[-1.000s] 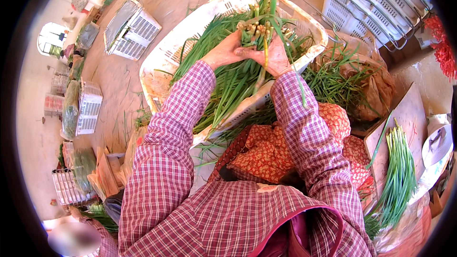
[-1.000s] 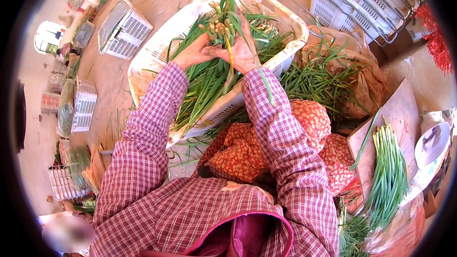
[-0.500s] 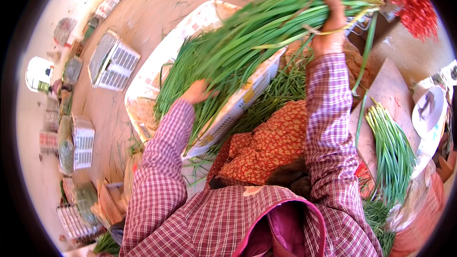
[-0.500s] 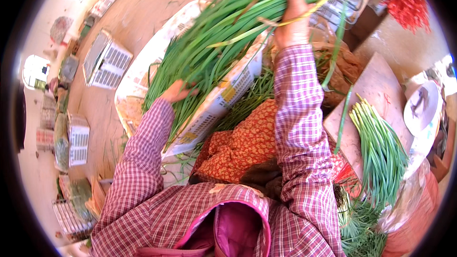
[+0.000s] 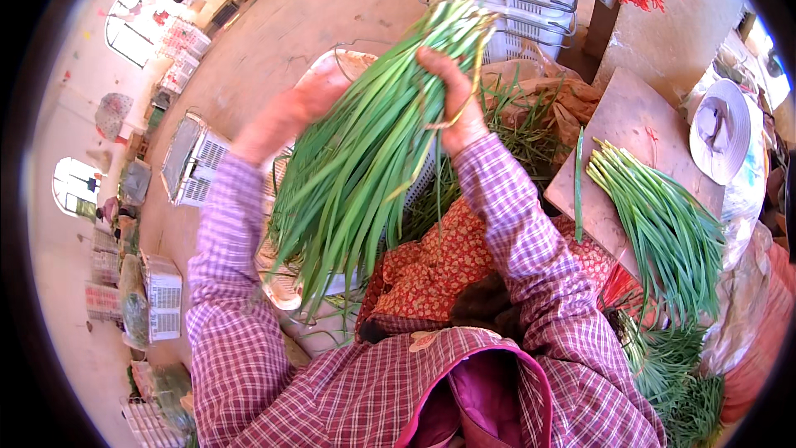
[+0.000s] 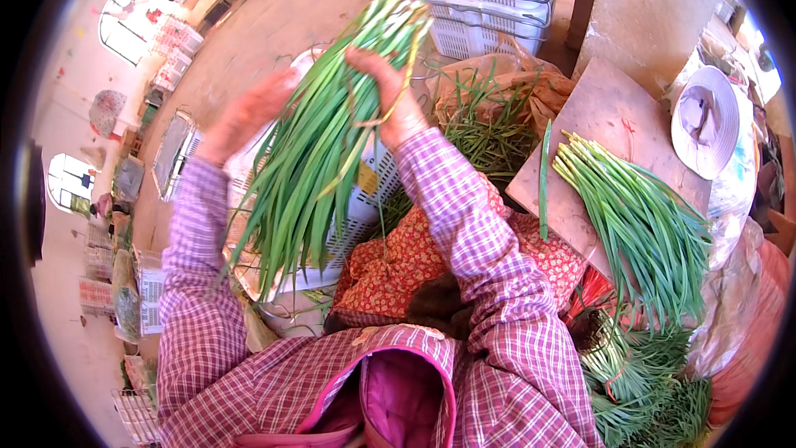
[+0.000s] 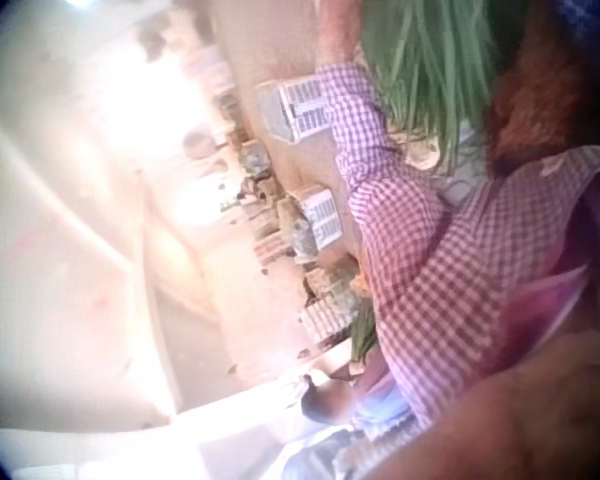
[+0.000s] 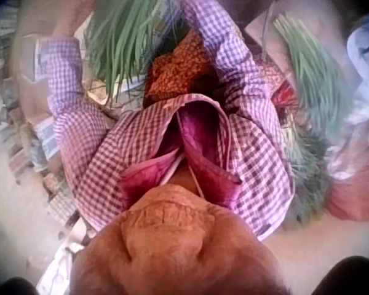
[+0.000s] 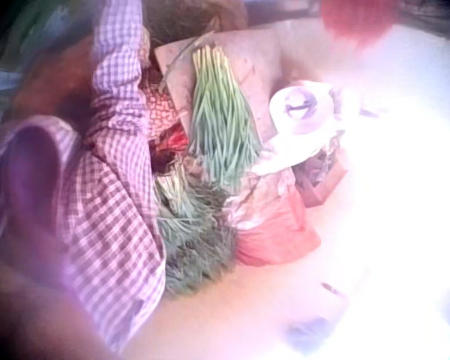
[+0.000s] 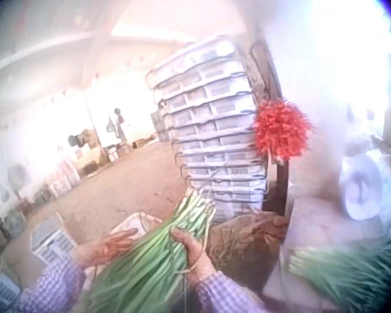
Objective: The person picks up bunches of green leaves, removes individual yellowed or damaged leaves by hand, and places the cleaned bunches into a stack or basket.
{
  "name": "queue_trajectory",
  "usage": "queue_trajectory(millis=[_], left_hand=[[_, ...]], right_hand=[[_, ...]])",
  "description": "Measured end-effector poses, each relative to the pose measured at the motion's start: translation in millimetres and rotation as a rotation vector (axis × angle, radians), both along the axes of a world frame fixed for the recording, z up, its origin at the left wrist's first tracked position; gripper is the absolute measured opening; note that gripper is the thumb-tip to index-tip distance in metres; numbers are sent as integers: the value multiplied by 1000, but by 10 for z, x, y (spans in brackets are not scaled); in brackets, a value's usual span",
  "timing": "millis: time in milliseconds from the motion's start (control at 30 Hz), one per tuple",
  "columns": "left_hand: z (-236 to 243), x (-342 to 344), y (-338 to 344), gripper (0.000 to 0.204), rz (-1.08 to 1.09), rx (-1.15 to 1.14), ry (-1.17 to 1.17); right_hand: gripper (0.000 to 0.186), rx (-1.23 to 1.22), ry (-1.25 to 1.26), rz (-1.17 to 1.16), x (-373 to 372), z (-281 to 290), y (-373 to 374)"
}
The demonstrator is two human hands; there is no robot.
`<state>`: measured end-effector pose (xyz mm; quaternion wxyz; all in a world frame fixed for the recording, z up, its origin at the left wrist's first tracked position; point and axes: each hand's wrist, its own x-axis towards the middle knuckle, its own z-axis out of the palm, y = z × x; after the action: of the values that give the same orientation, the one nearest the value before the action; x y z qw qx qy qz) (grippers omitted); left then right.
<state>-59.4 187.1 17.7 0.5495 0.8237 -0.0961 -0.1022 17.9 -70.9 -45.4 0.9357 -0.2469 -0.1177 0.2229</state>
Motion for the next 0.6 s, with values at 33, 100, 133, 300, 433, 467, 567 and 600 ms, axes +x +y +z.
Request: queue_trajectory(millis=[33, 100, 133, 300, 433, 467, 567, 600], left_hand=[[-366, 7, 114, 92, -64, -16, 41], [-944, -183, -91, 88, -37, -497, 358], [-1087, -277, -293, 86, -15, -642, 454], [-1203, -1000, -1049, 73, 98, -835, 650], [-1165, -1242, -1297, 66, 128, -819, 675], [-1208, -1230, -1246, 66, 92, -892, 666], [-1249, -1315, -1075, 72, 231, -1010, 662], [-1239, -1339, -987, 69, 293, -996, 665]], right_hand=[[36, 49, 8, 54, -133, 58, 71], [34, 149, 8, 81, -187, -13, 78], [32, 142, -9, -14, -203, -14, 25], [31, 29, 54, -97, -385, -113, -84], [32, 16, 11, -68, -425, -205, -73], [33, -9, -30, -53, -420, -198, -89], [34, -12, -93, 33, -388, -155, -92], [36, -66, -97, 81, -317, -105, -64]])
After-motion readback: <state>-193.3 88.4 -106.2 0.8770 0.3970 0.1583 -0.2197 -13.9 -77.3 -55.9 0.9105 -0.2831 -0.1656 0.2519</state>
